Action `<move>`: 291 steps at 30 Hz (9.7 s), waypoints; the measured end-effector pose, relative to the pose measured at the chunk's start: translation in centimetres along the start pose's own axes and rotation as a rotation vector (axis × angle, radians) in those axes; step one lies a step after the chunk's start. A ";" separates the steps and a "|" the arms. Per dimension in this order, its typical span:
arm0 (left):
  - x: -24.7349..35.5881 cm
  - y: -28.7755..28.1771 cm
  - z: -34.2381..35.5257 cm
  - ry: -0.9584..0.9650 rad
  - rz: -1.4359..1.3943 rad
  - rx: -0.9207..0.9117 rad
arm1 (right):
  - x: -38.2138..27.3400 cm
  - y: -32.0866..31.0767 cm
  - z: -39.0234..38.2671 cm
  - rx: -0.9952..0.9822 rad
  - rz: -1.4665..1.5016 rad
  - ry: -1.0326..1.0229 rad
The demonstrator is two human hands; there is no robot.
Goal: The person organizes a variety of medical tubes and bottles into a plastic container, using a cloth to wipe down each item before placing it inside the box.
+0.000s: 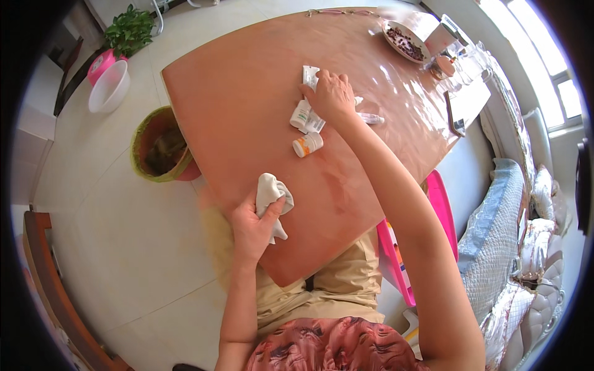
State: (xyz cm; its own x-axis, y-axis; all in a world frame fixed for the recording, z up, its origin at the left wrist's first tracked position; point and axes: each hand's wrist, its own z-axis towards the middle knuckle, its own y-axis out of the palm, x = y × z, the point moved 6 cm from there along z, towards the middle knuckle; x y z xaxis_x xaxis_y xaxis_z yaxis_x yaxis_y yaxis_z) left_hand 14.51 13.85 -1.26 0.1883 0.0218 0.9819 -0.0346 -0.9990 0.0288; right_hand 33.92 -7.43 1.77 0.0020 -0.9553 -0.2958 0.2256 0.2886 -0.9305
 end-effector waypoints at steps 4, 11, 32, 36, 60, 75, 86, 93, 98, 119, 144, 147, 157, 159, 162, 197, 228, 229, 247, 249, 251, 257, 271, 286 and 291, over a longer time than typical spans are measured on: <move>-0.1 -0.2 0.1 -0.103 -0.030 -0.034 | -0.2 0.6 1.1 -0.110 -0.100 0.105; 0.1 -0.2 0.4 0.009 0.013 0.011 | -0.9 -0.1 -0.6 -0.269 -0.095 0.088; 1.2 0.6 -0.9 0.019 0.164 0.002 | -0.2 -6.6 -24.5 -0.163 0.529 0.011; 3.2 2.0 -2.4 0.137 0.374 0.084 | 0.8 -7.5 -26.2 -0.065 0.495 0.069; 2.0 8.5 -6.9 0.632 1.159 -0.171 | 1.8 -6.4 -27.0 0.077 0.550 0.123; 2.0 4.3 -5.2 0.490 1.127 0.045 | 1.9 -6.4 -27.1 0.073 0.533 0.155; 1.5 7.0 -6.4 0.568 1.017 -0.085 | 1.0 -6.8 -27.3 0.031 0.568 0.131; 4.6 6.8 -7.4 0.752 0.899 -0.213 | 0.6 -6.4 -27.4 -0.100 0.729 0.219; 3.2 6.9 -6.0 0.774 0.981 -0.118 | 0.2 -6.2 -27.2 -0.116 0.690 0.286; 1.8 7.0 -6.3 0.576 0.975 -0.085 | -0.7 -6.0 -26.3 -0.135 0.579 0.353; 1.3 2.2 -4.0 0.437 1.012 -0.010 | 0.1 -5.2 -27.1 -0.140 0.603 0.356; 2.4 1.7 -3.7 0.365 0.919 0.133 | -2.0 -5.0 -27.1 -0.193 0.569 0.339; 3.4 0.6 -2.6 0.391 1.097 0.090 | -1.1 -5.4 -27.0 -0.188 0.617 0.332; 3.7 2.1 -4.0 0.541 1.067 0.037 | -1.0 -5.5 -27.0 -0.187 0.607 0.339; 2.2 5.7 -5.8 0.655 1.026 -0.136 | -1.5 -5.1 -27.4 -0.181 0.623 0.307; 2.1 3.8 -4.1 0.464 1.203 -0.066 | -1.2 -5.6 -28.3 -0.145 0.656 0.299; 2.3 7.7 -9.1 0.519 1.036 -0.137 | -0.6 -7.2 -29.3 0.007 0.549 0.013; 1.7 8.2 -9.2 0.501 1.026 -0.140 | -0.8 -7.2 -29.4 0.003 0.546 0.010; 2.0 4.2 -7.3 0.412 1.203 -0.109 | -0.1 -6.3 -29.3 -0.069 0.553 0.149; 2.1 3.6 -6.9 0.436 1.143 -0.067 | -0.7 -7.2 -29.1 0.003 0.413 0.118; 2.0 3.7 -6.9 0.407 1.127 -0.096 | -0.6 -6.8 -29.3 0.008 0.421 0.122; 1.7 3.5 -7.5 0.542 0.935 -0.076 | 0.2 -6.7 -29.5 0.077 0.478 0.116; 3.4 4.9 -6.1 0.539 1.007 -0.023 | 1.5 -6.1 -30.6 0.237 0.709 0.198; 2.4 6.2 -7.6 0.318 0.677 -0.219 | 2.3 -5.1 -31.3 0.013 1.633 0.521; 1.1 8.1 -9.2 0.218 0.548 -0.211 | 1.7 -4.1 -32.9 -0.079 1.412 0.485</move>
State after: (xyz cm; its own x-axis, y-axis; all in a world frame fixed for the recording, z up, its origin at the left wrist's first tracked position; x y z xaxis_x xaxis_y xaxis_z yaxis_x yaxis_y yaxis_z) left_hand 5.38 6.17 1.83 -0.1154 -0.4620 0.8793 -0.2670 -0.8382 -0.4755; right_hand 0.90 -8.06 -2.05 -0.1515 0.2164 -0.9645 0.2616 0.9497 0.1720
